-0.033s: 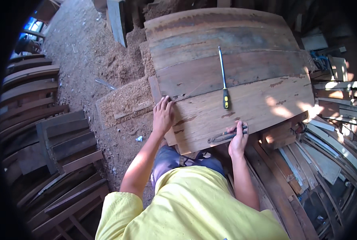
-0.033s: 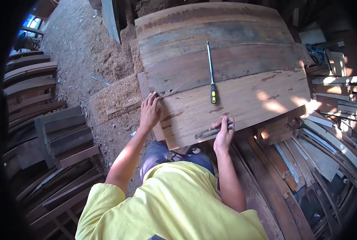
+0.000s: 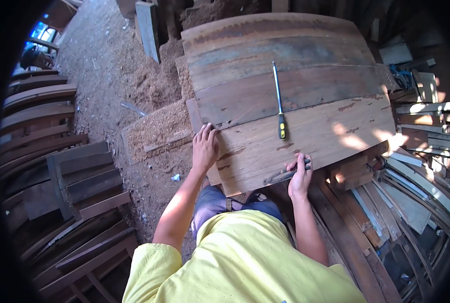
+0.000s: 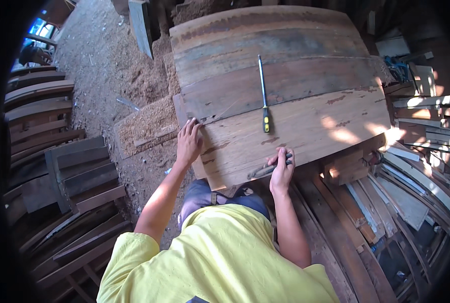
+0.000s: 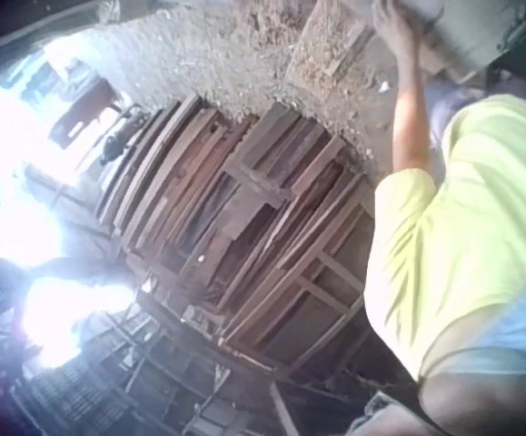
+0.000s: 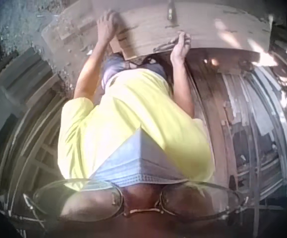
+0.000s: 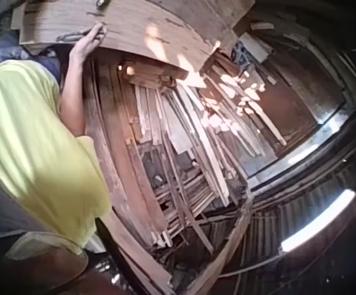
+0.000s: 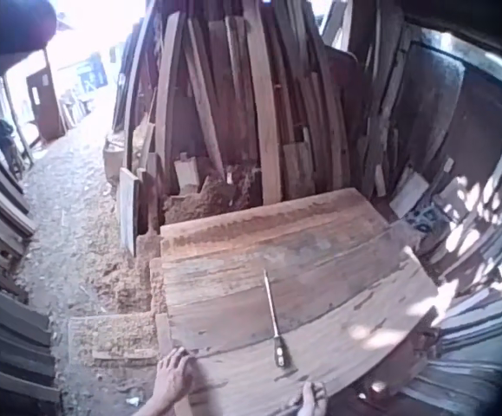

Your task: The person constructs a wooden surface by removing nails with pliers and a screwdriver, hammering nails to join boards, and using an electric planer to smooth the wood.

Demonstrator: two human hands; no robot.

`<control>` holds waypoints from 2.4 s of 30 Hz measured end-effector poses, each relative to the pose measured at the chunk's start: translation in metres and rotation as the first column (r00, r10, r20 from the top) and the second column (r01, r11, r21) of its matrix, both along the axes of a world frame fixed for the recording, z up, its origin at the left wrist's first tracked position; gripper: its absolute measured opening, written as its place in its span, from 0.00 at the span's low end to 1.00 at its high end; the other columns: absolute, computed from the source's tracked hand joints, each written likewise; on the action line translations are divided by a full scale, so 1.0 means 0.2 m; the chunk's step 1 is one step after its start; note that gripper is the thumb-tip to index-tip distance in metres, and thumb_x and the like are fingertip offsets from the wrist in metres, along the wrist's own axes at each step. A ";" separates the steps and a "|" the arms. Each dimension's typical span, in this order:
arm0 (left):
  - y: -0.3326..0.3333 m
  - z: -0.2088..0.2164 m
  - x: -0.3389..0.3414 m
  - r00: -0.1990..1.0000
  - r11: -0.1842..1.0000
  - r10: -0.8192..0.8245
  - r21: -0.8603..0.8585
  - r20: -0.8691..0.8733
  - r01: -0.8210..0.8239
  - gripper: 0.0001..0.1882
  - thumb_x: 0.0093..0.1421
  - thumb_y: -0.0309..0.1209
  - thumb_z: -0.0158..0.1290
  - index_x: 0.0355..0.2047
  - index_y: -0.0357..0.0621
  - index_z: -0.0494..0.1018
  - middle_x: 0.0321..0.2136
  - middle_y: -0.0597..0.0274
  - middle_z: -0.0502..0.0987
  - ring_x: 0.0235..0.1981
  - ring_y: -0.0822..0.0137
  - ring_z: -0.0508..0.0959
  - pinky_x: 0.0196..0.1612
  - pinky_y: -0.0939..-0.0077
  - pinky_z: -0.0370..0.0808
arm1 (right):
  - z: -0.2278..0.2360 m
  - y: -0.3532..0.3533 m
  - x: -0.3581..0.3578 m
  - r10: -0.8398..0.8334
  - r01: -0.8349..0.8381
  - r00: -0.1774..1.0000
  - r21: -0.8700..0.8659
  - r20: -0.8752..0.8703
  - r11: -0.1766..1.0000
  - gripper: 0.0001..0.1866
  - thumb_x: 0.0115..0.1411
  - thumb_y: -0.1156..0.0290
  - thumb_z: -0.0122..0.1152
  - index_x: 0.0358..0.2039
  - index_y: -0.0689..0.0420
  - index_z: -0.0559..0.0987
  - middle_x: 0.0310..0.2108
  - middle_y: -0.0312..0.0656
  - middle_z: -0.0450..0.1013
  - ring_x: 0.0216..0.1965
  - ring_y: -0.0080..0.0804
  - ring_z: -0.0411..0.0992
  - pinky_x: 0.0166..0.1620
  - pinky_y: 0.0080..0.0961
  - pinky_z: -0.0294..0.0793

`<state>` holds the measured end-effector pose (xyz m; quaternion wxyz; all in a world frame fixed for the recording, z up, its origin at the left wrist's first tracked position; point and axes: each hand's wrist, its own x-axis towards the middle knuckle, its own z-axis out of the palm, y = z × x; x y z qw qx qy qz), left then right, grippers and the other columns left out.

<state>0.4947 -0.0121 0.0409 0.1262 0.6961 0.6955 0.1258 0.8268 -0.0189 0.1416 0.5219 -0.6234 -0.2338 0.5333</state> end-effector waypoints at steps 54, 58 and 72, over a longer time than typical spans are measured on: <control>-0.94 -0.60 -1.23 0.889 0.470 -0.444 -0.815 0.113 0.339 0.23 0.69 0.46 0.56 0.56 0.46 0.82 0.49 0.45 0.86 0.52 0.46 0.85 0.55 0.55 0.79 | -0.97 -2.90 -0.53 0.073 0.346 0.828 -0.609 0.556 0.713 0.30 0.65 0.43 0.62 0.33 0.63 0.85 0.27 0.56 0.82 0.29 0.57 0.82 0.37 0.47 0.81; -0.80 -0.41 -1.33 0.815 0.465 -0.573 -0.782 0.090 0.414 0.23 0.70 0.47 0.56 0.57 0.46 0.82 0.48 0.46 0.86 0.51 0.50 0.85 0.53 0.54 0.78 | -1.11 -3.15 -0.86 -0.452 0.431 0.872 -0.728 0.185 0.534 0.38 0.68 0.36 0.55 0.27 0.66 0.84 0.21 0.45 0.79 0.20 0.42 0.79 0.21 0.41 0.78; -1.11 -0.41 -0.71 0.555 0.283 -0.780 -0.628 0.290 0.725 0.19 0.71 0.45 0.60 0.55 0.48 0.81 0.44 0.53 0.88 0.45 0.60 0.87 0.50 0.63 0.81 | -1.35 -3.96 -1.26 -0.468 0.489 0.847 -0.717 0.253 0.497 0.30 0.70 0.45 0.58 0.46 0.66 0.81 0.32 0.56 0.83 0.35 0.52 0.86 0.33 0.47 0.85</control>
